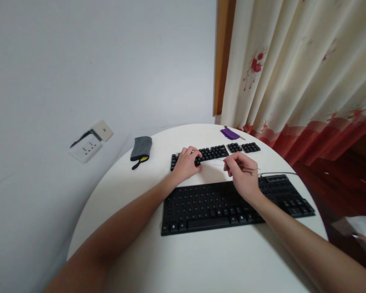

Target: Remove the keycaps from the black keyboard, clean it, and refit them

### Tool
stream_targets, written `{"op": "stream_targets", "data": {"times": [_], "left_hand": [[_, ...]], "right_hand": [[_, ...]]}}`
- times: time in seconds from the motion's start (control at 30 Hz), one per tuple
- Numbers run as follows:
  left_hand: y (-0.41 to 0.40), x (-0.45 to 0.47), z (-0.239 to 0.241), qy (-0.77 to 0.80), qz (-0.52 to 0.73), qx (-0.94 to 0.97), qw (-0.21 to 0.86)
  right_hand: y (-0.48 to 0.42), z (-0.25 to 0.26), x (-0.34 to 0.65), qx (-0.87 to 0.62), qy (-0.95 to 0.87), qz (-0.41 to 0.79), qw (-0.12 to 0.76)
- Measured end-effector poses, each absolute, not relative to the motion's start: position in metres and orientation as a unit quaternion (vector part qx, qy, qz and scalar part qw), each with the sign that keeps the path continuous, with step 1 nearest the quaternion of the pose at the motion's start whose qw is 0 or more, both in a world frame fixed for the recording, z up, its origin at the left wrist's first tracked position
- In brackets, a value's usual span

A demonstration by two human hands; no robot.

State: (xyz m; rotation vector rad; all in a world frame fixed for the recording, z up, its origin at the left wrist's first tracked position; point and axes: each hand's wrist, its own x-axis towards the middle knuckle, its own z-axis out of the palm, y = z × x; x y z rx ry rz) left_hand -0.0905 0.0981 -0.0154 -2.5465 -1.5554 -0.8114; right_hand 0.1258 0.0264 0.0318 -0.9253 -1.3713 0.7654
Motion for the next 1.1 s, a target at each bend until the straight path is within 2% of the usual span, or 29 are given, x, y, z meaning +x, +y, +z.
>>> {"op": "stream_targets", "data": {"times": [1.1], "left_hand": [[0.0924,-0.0852,-0.0084,-0.481,-0.281,-0.83,0.023]], "right_hand": [[0.0273,0.0326,0.1277,-0.395,-0.589,0.328,0.624]]}}
